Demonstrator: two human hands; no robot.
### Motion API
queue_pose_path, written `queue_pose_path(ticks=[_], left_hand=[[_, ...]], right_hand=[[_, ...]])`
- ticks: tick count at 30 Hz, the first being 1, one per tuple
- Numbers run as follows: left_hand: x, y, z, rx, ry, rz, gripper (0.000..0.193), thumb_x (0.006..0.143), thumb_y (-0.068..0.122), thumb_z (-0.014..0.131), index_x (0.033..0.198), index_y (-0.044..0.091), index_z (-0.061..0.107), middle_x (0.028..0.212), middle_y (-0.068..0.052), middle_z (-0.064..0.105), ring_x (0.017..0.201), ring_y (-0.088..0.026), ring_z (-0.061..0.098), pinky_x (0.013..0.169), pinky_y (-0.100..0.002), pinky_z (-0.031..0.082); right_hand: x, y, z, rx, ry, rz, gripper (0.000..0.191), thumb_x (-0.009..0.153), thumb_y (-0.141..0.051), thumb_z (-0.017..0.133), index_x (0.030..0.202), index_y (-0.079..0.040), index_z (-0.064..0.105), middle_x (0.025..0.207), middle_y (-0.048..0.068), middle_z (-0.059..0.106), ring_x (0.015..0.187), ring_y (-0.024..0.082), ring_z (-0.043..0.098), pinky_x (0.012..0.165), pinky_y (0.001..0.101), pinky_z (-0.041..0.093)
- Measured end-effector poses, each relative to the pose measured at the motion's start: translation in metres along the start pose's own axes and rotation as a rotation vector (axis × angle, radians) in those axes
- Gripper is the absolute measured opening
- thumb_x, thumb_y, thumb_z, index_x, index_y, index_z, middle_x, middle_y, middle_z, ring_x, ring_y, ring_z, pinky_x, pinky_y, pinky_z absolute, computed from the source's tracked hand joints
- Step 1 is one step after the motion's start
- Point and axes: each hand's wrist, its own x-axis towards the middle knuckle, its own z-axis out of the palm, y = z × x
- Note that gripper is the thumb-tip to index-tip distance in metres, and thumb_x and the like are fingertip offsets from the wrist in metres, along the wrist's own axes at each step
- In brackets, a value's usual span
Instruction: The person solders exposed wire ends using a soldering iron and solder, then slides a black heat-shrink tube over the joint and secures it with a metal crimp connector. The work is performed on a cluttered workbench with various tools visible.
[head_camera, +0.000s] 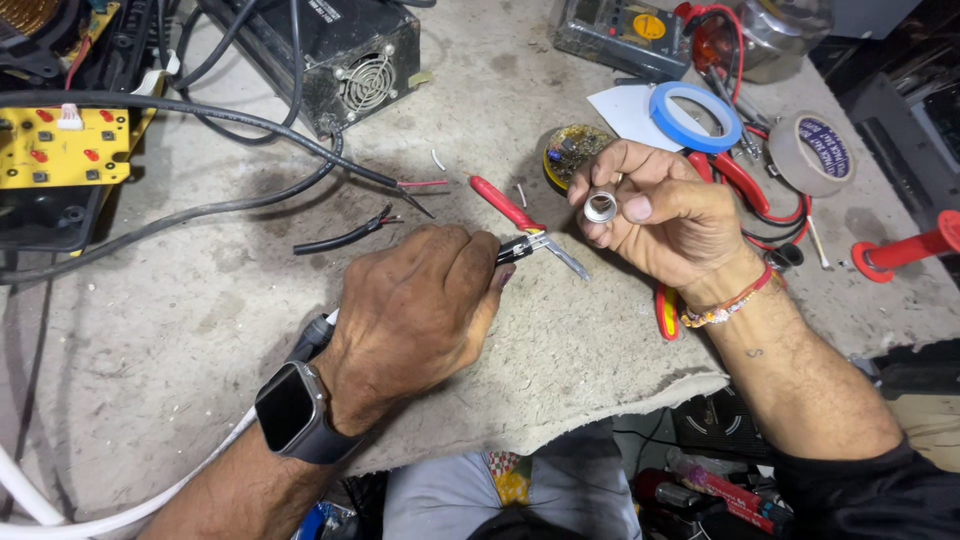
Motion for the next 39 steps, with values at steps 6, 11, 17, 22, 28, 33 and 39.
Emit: queue_pose_path(ticks=[6,11,17,22,28,33,39], left_hand=[[-0.004,0.0,0.003,0.04,0.002,0.033,0.022,0.092,0.016,0.078,0.106,0.004,0.066,0.087,-0.006,0.059,0.08,-0.023,0.064,0.062,-0.037,0.052],[-0.003,-0.001,0.004,0.019,0.001,0.018,0.021,0.091,0.016,0.077,0.106,0.005,0.068,0.087,-0.005,0.06,0.078,-0.022,0.064,0.059,-0.036,0.051],[-0.004,-0.001,0.007,0.051,-0.03,0.025,0.019,0.093,0.017,0.078,0.104,0.005,0.068,0.082,-0.004,0.058,0.075,-0.02,0.063,0.057,-0.036,0.05],[-0.006,-0.004,0.006,0.036,-0.016,0.016,0.022,0.093,0.018,0.078,0.105,0.004,0.066,0.084,-0.005,0.059,0.076,-0.021,0.064,0.057,-0.036,0.05],[-0.003,-0.007,0.003,-0.048,0.022,-0.033,0.025,0.09,0.014,0.077,0.109,0.002,0.065,0.085,-0.006,0.06,0.077,-0.022,0.064,0.058,-0.037,0.05],[-0.003,-0.005,0.003,-0.018,0.012,0.012,0.023,0.093,0.017,0.076,0.106,0.001,0.065,0.084,-0.005,0.06,0.077,-0.022,0.065,0.056,-0.037,0.049],[-0.005,-0.007,0.007,0.034,-0.01,0.024,0.017,0.096,0.016,0.072,0.1,0.001,0.065,0.084,-0.005,0.061,0.076,-0.021,0.065,0.053,-0.035,0.049]], right_hand=[[0.003,0.009,-0.001,-0.067,0.007,0.03,0.028,0.091,0.008,0.064,0.118,0.013,0.065,0.118,0.03,0.068,0.097,0.03,0.073,0.091,0.0382,0.06],[0.003,0.011,-0.001,-0.109,0.001,0.038,0.034,0.09,0.009,0.066,0.125,0.011,0.064,0.121,0.031,0.068,0.098,0.031,0.075,0.09,0.0389,0.061],[0.002,0.01,0.001,-0.121,0.002,0.041,0.031,0.091,0.01,0.066,0.122,0.014,0.064,0.117,0.032,0.068,0.097,0.031,0.075,0.089,0.0387,0.062],[0.005,0.012,0.001,-0.095,-0.019,0.05,0.031,0.093,0.01,0.068,0.123,0.014,0.064,0.114,0.031,0.069,0.097,0.031,0.075,0.087,0.0388,0.063],[0.003,0.012,-0.001,-0.152,0.061,0.066,0.031,0.097,0.009,0.065,0.127,0.014,0.064,0.109,0.027,0.072,0.097,0.033,0.076,0.087,0.0406,0.063],[0.005,0.012,-0.001,-0.189,0.07,0.061,0.032,0.096,0.009,0.067,0.127,0.012,0.064,0.11,0.027,0.072,0.099,0.034,0.076,0.089,0.0407,0.063],[0.004,0.014,0.008,-0.349,0.068,0.074,0.031,0.096,0.007,0.068,0.126,0.012,0.066,0.107,0.027,0.074,0.099,0.032,0.076,0.088,0.0394,0.064]])
